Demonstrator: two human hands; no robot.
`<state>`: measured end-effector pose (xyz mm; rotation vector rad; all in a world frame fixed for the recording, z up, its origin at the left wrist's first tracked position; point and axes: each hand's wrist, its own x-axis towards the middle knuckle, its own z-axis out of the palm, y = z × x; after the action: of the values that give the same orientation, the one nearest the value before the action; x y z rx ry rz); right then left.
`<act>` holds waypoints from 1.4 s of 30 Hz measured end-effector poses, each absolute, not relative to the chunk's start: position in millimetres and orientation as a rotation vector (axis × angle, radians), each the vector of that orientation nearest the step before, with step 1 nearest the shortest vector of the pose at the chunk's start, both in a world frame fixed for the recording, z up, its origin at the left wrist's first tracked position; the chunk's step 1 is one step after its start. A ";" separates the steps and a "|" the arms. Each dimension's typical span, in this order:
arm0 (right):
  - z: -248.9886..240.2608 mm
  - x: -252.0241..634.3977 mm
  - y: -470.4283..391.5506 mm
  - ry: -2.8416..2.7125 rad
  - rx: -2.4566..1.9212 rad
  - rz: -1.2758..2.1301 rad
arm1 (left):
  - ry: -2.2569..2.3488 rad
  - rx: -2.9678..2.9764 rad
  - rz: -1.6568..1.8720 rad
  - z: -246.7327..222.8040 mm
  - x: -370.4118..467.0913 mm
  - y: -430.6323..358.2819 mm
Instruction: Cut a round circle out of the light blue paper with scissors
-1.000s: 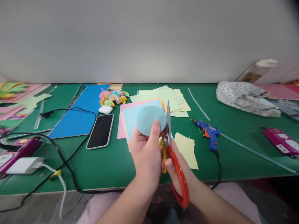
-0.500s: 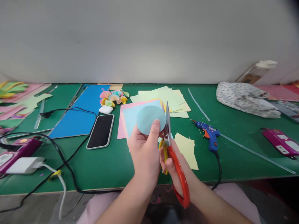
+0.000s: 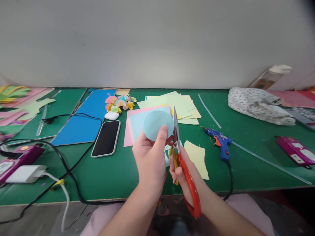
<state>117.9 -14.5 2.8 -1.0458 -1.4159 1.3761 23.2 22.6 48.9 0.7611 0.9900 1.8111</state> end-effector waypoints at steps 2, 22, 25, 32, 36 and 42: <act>1.6 118.0 -13.9 -1.410 -1.050 1.376 | 0.986 0.764 1.807 48.9 22.0 23.3; 4.8 120.5 -14.9 -1.406 -1.046 1.400 | 0.997 0.736 1.759 59.1 16.6 25.2; 4.3 120.4 -15.3 -1.407 -1.064 1.387 | 1.033 0.691 1.765 65.2 19.0 25.6; 1.2 122.5 -12.7 -1.414 -1.054 1.378 | 0.982 0.747 1.723 61.0 9.9 29.6; 2.7 124.7 -11.7 -1.421 -1.039 1.374 | 1.008 0.702 1.717 65.7 9.6 28.4; 2.8 125.6 -11.1 -1.424 -1.045 1.370 | 1.030 0.732 1.698 68.9 7.8 29.1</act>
<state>125.6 -11.1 2.8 -1.0455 -1.4242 1.3702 7.8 29.1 68.9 0.7319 1.0300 1.6984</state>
